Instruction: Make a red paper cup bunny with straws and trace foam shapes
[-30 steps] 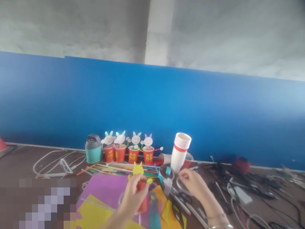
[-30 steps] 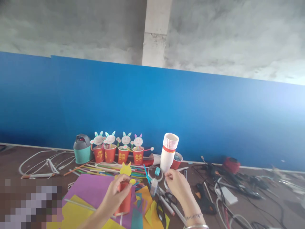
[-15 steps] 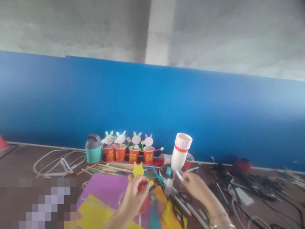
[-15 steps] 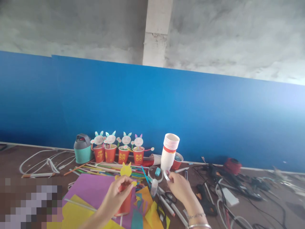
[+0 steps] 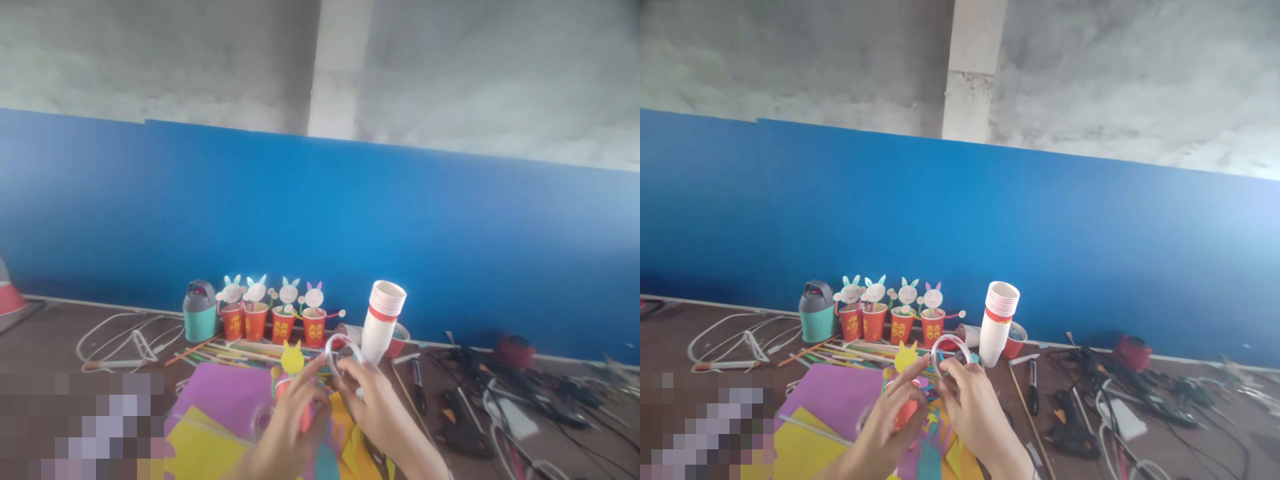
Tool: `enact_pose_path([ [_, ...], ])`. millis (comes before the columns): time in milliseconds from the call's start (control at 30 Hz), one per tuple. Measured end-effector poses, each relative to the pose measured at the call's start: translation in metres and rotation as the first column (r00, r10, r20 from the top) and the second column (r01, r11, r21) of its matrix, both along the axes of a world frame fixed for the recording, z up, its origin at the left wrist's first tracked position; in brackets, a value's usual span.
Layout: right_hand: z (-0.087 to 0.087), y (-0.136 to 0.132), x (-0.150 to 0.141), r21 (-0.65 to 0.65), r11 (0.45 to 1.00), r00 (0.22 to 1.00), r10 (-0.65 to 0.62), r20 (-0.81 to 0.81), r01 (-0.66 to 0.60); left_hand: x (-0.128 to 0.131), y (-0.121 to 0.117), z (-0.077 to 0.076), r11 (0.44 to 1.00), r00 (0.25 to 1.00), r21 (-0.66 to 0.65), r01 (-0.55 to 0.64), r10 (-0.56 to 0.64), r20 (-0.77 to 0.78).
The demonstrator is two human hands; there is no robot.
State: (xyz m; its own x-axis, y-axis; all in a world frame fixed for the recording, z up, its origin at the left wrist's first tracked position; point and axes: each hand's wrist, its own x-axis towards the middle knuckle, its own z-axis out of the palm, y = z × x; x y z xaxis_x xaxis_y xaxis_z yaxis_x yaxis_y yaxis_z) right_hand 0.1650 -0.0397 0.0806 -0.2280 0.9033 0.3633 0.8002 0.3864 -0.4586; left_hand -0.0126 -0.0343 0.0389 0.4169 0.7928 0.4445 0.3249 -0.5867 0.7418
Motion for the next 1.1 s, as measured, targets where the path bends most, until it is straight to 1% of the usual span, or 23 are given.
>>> enact_pose_path([
  [67, -0.001, 0.001, -0.002, 0.011, 1.000, 1.000, -0.010, 0.022, 0.010, 0.000, -0.001, 0.000, 1.000, 0.999, 0.009, 0.022, -0.021, -0.025],
  [167, 0.002, 0.000, -0.005, 0.033, 0.999, 0.999, -0.018, 0.038, 0.017, 0.000, -0.001, 0.000, 0.996, 0.997, 0.064, 0.070, -0.067, -0.041],
  [267, 0.004, -0.001, -0.006, 0.039, 0.999, 0.999, -0.003, 0.045, 0.002, 0.000, -0.002, 0.002, 0.995, 0.997, 0.060, 0.078, -0.078, -0.011],
  [433, -0.001, 0.001, -0.007, 0.094, 0.996, 0.999, -0.001, 0.050, -0.003, 0.000, 0.000, 0.004, 0.999, 0.985, -0.025, 0.038, -0.034, 0.167],
  [533, -0.003, 0.001, -0.010, 0.117, 0.992, 0.999, 0.036, 0.028, -0.039, 0.002, 0.005, -0.001, 0.999, 0.961, -0.048, 0.007, 0.007, 0.277],
  [633, -0.002, -0.001, -0.015, 0.113, 0.989, 0.996, 0.094, 0.000, -0.093, 0.003, 0.009, -0.007, 0.997, 0.928, -0.070, -0.016, 0.041, 0.371],
  [733, 0.001, -0.004, -0.018, 0.118, 0.985, 0.992, 0.125, -0.025, -0.122, 0.003, 0.012, -0.010, 0.993, 0.879, -0.118, 0.013, 0.045, 0.475],
  [800, 0.001, -0.004, -0.019, 0.139, 0.981, 0.990, 0.139, -0.022, -0.135, 0.002, 0.012, -0.010, 0.991, 0.853, -0.127, 0.037, 0.035, 0.520],
  [900, 0.000, -0.004, -0.019, 0.184, 0.972, 0.988, 0.152, -0.005, -0.149, 0.002, 0.014, -0.010, 0.993, 0.848, -0.119, 0.024, 0.042, 0.528],
  [1033, -0.001, -0.004, -0.021, 0.222, 0.963, 0.987, 0.160, -0.004, -0.155, 0.001, 0.014, -0.011, 0.990, 0.870, -0.118, -0.072, 0.120, 0.478],
  [1100, -0.001, -0.005, -0.023, 0.232, 0.960, 0.987, 0.162, -0.019, -0.154, 0.001, 0.013, -0.012, 0.990, 0.875, -0.100, -0.097, 0.133, 0.465],
])
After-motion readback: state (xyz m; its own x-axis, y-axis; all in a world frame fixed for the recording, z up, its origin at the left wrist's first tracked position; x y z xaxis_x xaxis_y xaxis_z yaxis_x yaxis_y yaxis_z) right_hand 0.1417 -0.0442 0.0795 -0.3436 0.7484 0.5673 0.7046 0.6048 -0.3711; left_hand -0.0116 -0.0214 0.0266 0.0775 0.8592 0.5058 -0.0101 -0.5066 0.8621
